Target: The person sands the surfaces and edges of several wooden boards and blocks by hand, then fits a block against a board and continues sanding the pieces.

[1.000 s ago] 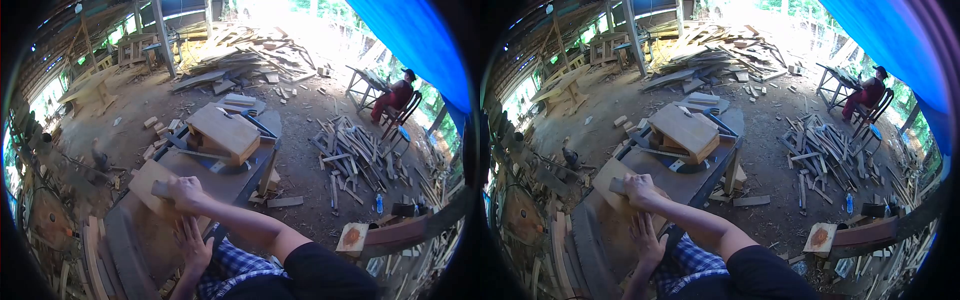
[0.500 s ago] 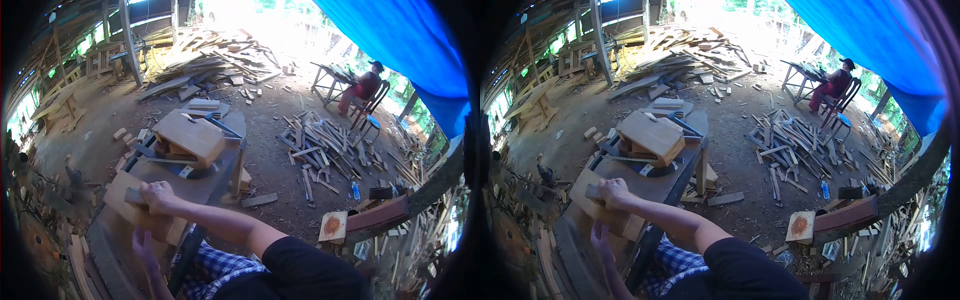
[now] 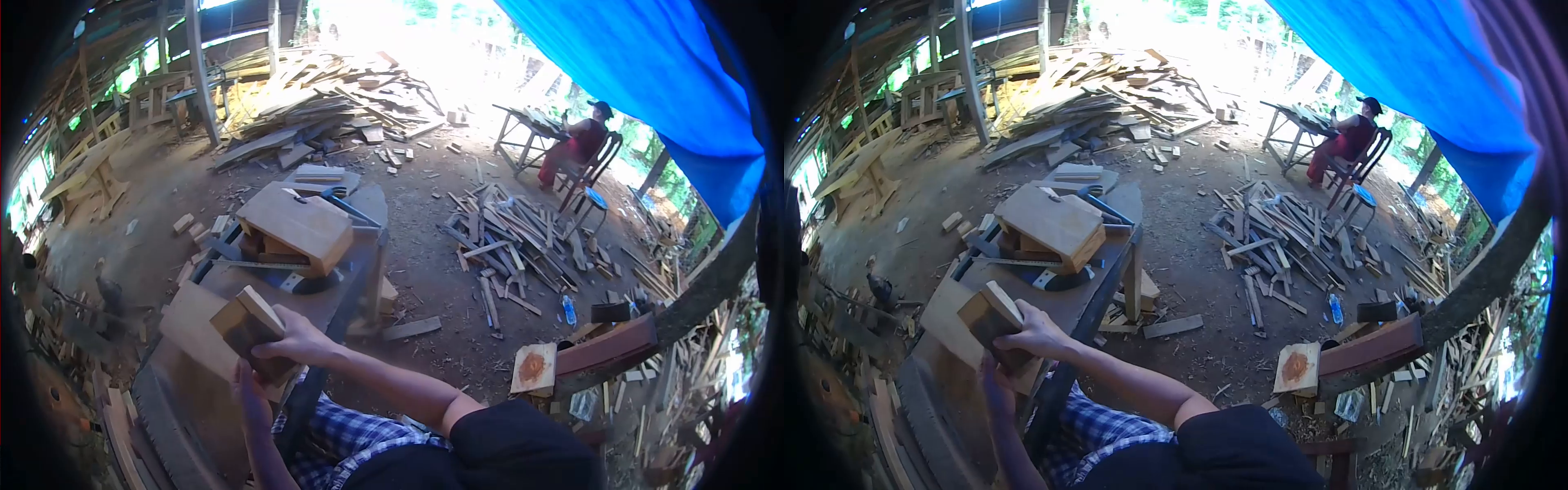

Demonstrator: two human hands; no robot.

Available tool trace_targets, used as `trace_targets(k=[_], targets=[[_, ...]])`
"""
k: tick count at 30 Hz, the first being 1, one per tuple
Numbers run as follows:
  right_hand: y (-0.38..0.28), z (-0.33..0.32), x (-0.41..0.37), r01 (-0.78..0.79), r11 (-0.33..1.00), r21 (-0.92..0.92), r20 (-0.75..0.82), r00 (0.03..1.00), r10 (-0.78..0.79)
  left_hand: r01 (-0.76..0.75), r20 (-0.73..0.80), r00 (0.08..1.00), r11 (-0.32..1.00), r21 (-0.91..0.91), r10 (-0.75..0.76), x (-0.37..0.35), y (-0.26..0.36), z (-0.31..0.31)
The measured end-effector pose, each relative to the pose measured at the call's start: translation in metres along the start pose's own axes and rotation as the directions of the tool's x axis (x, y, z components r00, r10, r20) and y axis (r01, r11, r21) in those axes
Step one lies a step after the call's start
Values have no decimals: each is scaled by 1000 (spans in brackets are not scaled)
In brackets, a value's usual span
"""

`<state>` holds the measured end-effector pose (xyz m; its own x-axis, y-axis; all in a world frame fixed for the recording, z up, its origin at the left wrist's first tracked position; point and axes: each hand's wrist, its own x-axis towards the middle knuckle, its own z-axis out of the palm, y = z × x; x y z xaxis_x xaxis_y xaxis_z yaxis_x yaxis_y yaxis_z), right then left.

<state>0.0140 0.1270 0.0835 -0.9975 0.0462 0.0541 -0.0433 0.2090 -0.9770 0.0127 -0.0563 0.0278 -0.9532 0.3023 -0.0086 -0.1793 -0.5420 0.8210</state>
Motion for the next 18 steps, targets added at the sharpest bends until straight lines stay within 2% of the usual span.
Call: trace_targets(k=[1,3,4,6,7,9,10,13,15,17,18], targets=[[3,0,-2,0,998,55,-1,1000,0,4,0,1000,1000,-1,-4,2,0,7],[-5,4,-8,-54,988,147,65,997,45,-21,-22,999,989,148,24,-6,8,2],[0,14,-9,-67,985,159,87,995,53,-14,-47,999,987,158,22,-15,13,-4],[11,17,-12,47,951,306,65,995,-70,-53,37,998,988,144,48,-16,18,-1],[10,18,-14,114,961,251,46,990,-130,-31,59,998,990,136,23,-14,16,2],[14,24,-13,119,966,228,9,992,-125,-64,-61,995,968,242,81,-22,17,-1],[14,27,-15,143,967,211,-1,989,-146,-41,-59,997,967,253,58,-25,17,-2],[9,29,-26,63,974,216,-8,998,-63,-61,-69,994,955,289,84,-26,16,-2],[5,27,-30,20,974,226,4,1000,-21,-160,-78,980,953,259,186,-28,13,1],[2,27,-34,-102,944,313,79,994,81,-148,-79,982,958,246,172,-31,18,3],[3,28,-35,-104,944,314,80,993,83,-137,-80,984,963,232,160,-32,19,3]])
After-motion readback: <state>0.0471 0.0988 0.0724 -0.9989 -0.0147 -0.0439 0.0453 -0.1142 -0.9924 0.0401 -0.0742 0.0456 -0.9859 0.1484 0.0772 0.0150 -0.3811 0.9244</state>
